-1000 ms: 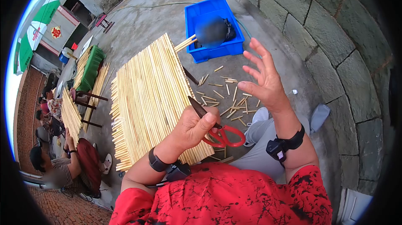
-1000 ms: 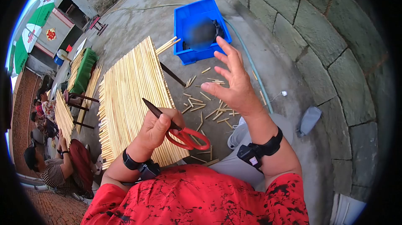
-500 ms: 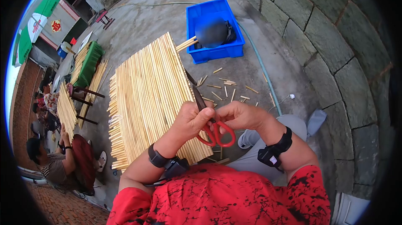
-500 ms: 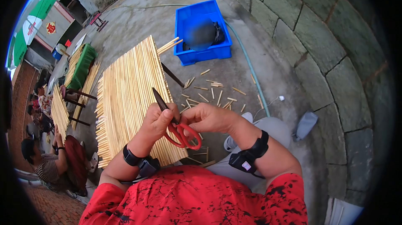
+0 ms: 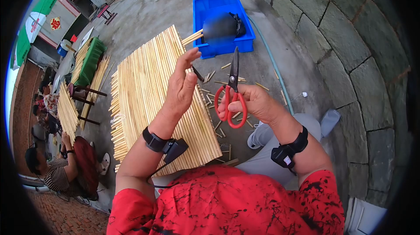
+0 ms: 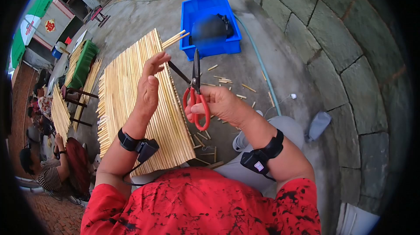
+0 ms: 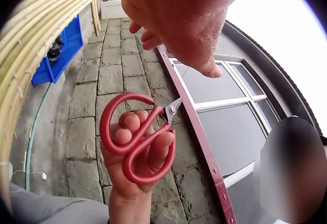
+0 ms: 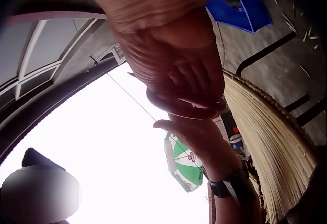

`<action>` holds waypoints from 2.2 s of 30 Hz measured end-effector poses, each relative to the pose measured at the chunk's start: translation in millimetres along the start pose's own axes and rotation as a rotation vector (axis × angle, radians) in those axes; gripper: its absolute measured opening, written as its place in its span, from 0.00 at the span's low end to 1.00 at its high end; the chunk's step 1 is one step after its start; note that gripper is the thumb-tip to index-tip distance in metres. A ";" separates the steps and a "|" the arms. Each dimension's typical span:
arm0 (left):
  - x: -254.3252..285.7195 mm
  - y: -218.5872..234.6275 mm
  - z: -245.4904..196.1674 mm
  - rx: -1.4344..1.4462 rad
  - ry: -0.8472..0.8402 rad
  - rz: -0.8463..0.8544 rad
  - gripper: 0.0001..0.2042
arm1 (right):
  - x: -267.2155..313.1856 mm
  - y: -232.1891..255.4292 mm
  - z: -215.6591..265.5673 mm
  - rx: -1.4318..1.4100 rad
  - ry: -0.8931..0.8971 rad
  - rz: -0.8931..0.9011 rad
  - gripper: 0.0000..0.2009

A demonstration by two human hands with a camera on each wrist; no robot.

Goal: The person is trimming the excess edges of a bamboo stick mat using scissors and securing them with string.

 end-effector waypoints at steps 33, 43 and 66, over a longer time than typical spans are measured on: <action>-21.4 109.3 185.8 -1.028 0.649 -0.053 0.32 | -21.9 37.5 -38.9 1.202 -0.134 -0.519 0.20; -21.7 108.2 182.8 -0.987 0.667 -0.061 0.32 | -50.3 61.0 -59.5 1.152 0.055 -0.580 0.21; -19.9 104.1 180.1 -1.018 0.627 -0.056 0.31 | -226.4 51.6 -60.7 0.379 -0.295 -0.244 0.35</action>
Point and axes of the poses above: each hand's wrist, its own x-axis away from the middle knuckle, its own y-axis out of the back of the hand, z = x × y, the point moved 2 cm from there along -x, towards the middle knuckle, and after that the axes turned 4 degrees about x, right-handed, at the moved point
